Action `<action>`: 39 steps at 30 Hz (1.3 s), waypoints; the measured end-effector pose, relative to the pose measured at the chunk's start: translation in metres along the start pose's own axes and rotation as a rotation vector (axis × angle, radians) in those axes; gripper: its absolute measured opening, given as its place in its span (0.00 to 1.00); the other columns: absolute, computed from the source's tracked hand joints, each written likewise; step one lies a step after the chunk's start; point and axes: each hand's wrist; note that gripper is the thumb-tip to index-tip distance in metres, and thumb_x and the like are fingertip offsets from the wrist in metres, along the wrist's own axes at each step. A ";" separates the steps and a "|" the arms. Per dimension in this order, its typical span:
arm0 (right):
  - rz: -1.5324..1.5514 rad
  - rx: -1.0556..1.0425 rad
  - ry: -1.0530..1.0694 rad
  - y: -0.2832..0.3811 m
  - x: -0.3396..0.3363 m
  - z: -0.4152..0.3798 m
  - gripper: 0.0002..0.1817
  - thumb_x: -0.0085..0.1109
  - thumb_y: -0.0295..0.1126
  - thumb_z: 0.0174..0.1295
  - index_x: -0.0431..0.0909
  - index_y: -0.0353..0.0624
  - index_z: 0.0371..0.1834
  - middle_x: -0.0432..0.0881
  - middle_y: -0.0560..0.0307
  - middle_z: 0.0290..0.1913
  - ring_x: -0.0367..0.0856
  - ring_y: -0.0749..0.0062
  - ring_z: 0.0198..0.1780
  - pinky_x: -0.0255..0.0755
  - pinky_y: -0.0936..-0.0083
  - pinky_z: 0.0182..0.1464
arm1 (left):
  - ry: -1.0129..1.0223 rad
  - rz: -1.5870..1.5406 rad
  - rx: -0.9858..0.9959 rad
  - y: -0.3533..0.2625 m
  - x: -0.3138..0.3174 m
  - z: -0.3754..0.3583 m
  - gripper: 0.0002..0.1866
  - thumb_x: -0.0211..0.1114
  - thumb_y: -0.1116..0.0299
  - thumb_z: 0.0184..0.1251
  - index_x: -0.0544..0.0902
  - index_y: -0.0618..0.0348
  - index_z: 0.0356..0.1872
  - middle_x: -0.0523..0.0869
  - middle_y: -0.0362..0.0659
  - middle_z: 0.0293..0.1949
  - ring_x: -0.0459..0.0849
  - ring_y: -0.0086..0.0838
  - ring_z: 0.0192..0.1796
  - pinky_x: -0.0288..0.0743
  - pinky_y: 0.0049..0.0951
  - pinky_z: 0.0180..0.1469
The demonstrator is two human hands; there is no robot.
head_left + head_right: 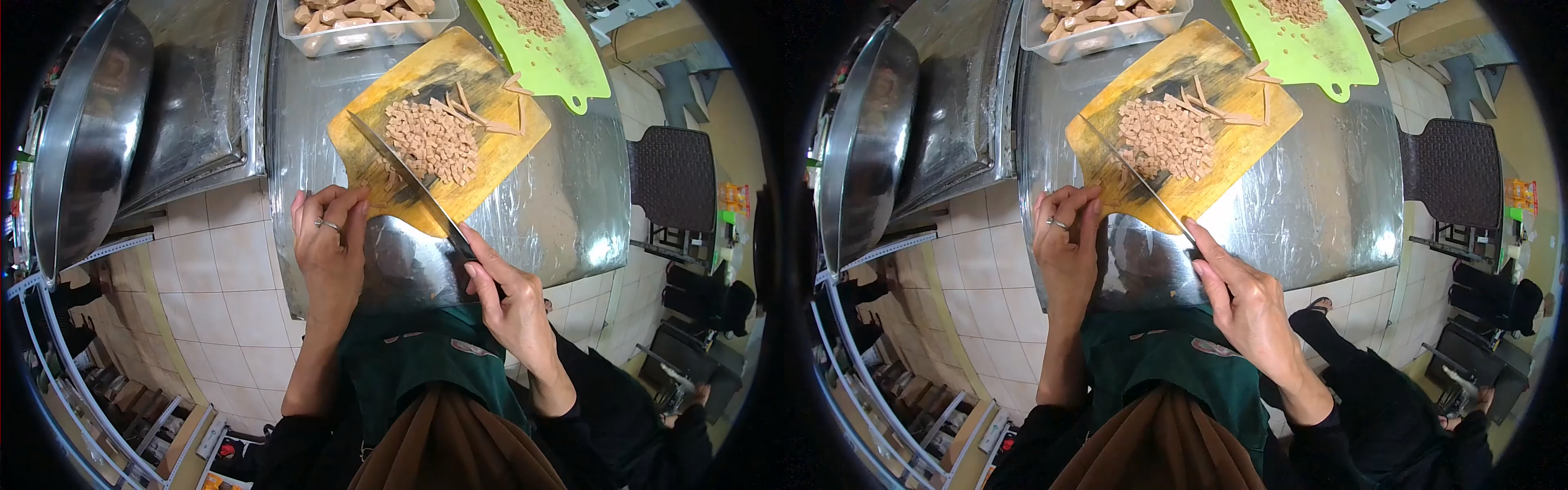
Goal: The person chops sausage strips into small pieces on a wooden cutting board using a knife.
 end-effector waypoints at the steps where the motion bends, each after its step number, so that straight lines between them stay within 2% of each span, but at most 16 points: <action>1: -0.007 0.005 -0.003 0.000 -0.001 0.000 0.23 0.61 0.25 0.74 0.78 0.47 0.73 0.88 0.33 0.51 0.93 0.47 0.44 0.84 0.63 0.43 | 0.005 0.000 -0.009 -0.002 0.000 0.000 0.10 0.73 0.74 0.67 0.89 0.56 0.48 0.84 0.43 0.43 0.84 0.37 0.48 0.64 0.54 0.74; 5: -0.029 0.003 -0.010 -0.004 -0.004 -0.003 0.23 0.61 0.25 0.74 0.79 0.46 0.72 0.89 0.34 0.51 0.93 0.48 0.44 0.84 0.63 0.43 | -0.003 0.030 -0.042 -0.010 0.004 0.003 0.12 0.77 0.69 0.64 0.89 0.54 0.48 0.84 0.44 0.46 0.82 0.38 0.52 0.64 0.53 0.73; 11: -0.044 -0.031 0.002 -0.003 -0.008 -0.005 0.23 0.61 0.25 0.74 0.80 0.48 0.71 0.90 0.35 0.47 0.93 0.49 0.41 0.84 0.64 0.41 | -0.034 0.180 -0.039 -0.015 0.022 0.009 0.13 0.79 0.63 0.61 0.90 0.50 0.45 0.82 0.42 0.49 0.80 0.36 0.57 0.57 0.55 0.73; 14: -0.060 -0.039 0.014 -0.007 -0.010 -0.006 0.23 0.62 0.26 0.74 0.80 0.49 0.71 0.90 0.37 0.43 0.93 0.51 0.38 0.83 0.64 0.38 | -0.029 0.215 -0.046 -0.015 0.027 0.010 0.12 0.79 0.64 0.61 0.89 0.48 0.44 0.81 0.40 0.49 0.80 0.35 0.58 0.52 0.57 0.75; 19: -0.084 -0.098 0.010 -0.011 -0.015 -0.005 0.24 0.62 0.27 0.74 0.80 0.53 0.72 0.89 0.41 0.36 0.90 0.53 0.31 0.81 0.63 0.34 | -0.023 0.230 -0.045 -0.013 0.027 0.011 0.11 0.78 0.66 0.60 0.89 0.48 0.43 0.82 0.40 0.50 0.80 0.35 0.57 0.49 0.61 0.75; 25: -0.151 -0.140 0.017 -0.011 -0.024 -0.002 0.24 0.63 0.28 0.73 0.80 0.56 0.72 0.85 0.43 0.30 0.86 0.50 0.27 0.79 0.60 0.32 | -0.024 0.246 -0.045 -0.013 0.029 0.011 0.11 0.78 0.66 0.59 0.88 0.48 0.42 0.82 0.40 0.50 0.79 0.36 0.58 0.47 0.63 0.76; 31: -0.226 -0.162 0.041 -0.014 -0.018 0.012 0.25 0.63 0.28 0.73 0.79 0.57 0.73 0.86 0.42 0.31 0.86 0.49 0.28 0.79 0.59 0.33 | -0.005 0.240 -0.062 -0.012 0.028 0.012 0.11 0.78 0.66 0.60 0.89 0.49 0.43 0.82 0.40 0.51 0.79 0.36 0.58 0.46 0.63 0.77; 34: -0.174 -0.182 0.029 -0.012 -0.010 0.024 0.25 0.62 0.28 0.74 0.78 0.56 0.73 0.89 0.41 0.36 0.89 0.48 0.32 0.82 0.60 0.36 | 0.006 0.207 -0.069 -0.014 0.026 0.013 0.09 0.76 0.66 0.63 0.90 0.49 0.44 0.83 0.39 0.51 0.79 0.35 0.59 0.45 0.61 0.77; 39: -0.071 -0.084 0.049 -0.010 -0.013 0.020 0.25 0.61 0.28 0.75 0.78 0.53 0.74 0.91 0.38 0.47 0.93 0.48 0.43 0.85 0.62 0.44 | 0.008 0.072 -0.090 -0.010 0.018 0.011 0.06 0.74 0.66 0.69 0.91 0.50 0.44 0.85 0.38 0.50 0.81 0.34 0.58 0.45 0.59 0.78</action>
Point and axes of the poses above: each hand's wrist, its own z-axis towards the middle knuckle, its own x-axis out of the palm, y = z × x
